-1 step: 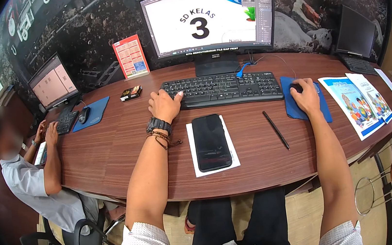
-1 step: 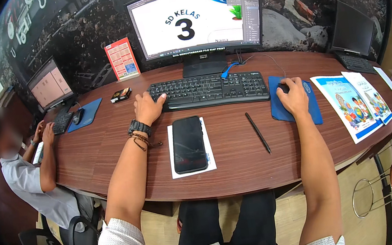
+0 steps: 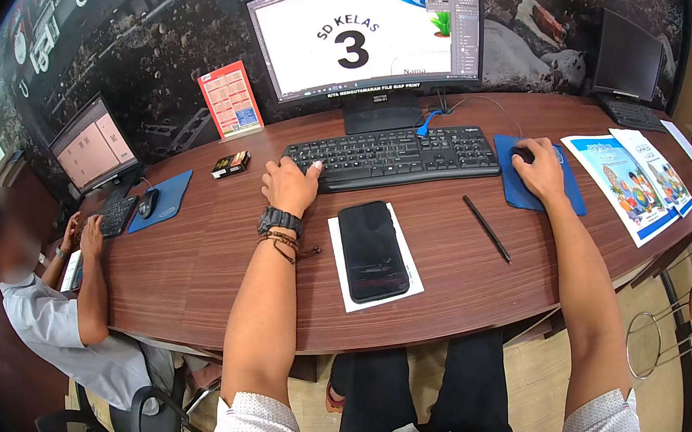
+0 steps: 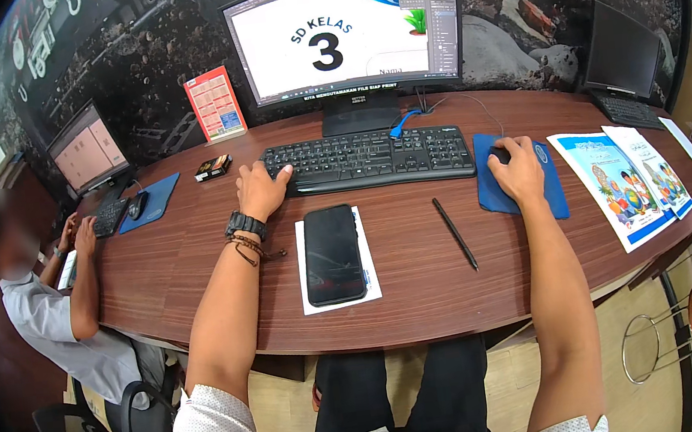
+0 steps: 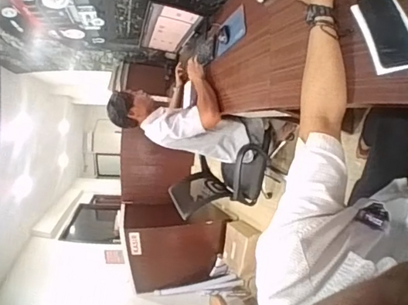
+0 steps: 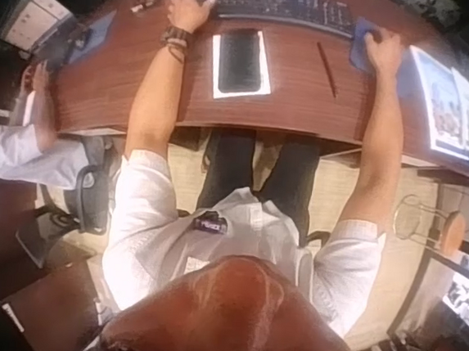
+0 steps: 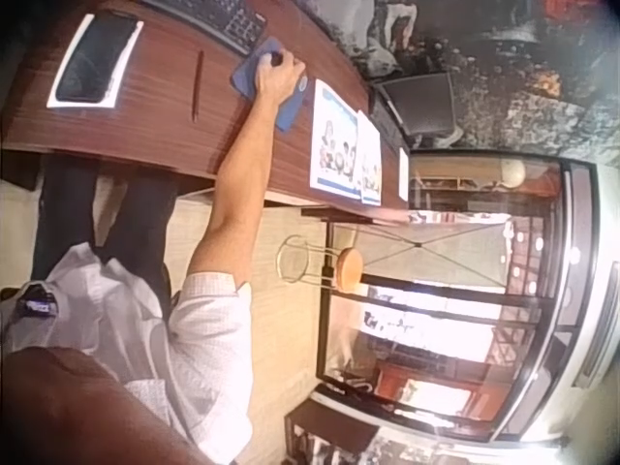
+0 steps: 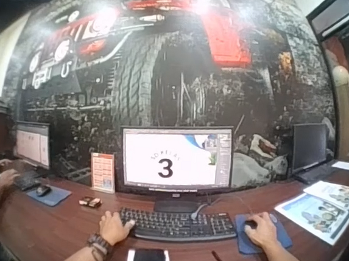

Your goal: The recorder uses a computer to edit a graphic design for a school-related project.

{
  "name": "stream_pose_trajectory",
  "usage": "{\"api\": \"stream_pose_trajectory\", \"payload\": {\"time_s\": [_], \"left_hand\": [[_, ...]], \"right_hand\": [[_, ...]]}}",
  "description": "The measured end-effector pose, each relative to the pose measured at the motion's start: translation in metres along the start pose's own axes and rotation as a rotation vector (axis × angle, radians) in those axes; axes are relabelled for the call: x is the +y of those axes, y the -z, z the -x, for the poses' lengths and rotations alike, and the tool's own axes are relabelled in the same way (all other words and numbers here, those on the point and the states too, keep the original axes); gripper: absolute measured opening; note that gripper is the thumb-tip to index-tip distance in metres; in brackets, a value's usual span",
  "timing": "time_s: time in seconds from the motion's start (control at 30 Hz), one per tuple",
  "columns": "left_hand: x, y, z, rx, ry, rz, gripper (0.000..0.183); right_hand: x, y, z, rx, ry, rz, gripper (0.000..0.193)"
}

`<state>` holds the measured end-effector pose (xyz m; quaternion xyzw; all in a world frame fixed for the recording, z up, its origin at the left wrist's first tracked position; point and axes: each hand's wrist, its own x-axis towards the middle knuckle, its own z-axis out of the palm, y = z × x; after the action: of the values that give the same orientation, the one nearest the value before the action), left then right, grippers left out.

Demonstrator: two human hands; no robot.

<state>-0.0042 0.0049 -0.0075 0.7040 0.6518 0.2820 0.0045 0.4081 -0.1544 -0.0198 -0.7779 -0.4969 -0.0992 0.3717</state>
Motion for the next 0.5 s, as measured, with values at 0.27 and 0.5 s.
{"api": "stream_pose_trajectory", "payload": {"time_s": [0.27, 0.5], "left_hand": [[0.002, -0.002, 0.0, 0.002, -0.06, 0.104, 0.057], [0.005, -0.002, 0.003, -0.007, -0.052, 0.081, 0.062]], "right_hand": [[-0.015, -0.005, 0.001, 0.158, 0.424, 0.104, 0.032], [-0.095, -0.027, 0.026, -0.245, 0.613, -0.02, 0.027]]}}
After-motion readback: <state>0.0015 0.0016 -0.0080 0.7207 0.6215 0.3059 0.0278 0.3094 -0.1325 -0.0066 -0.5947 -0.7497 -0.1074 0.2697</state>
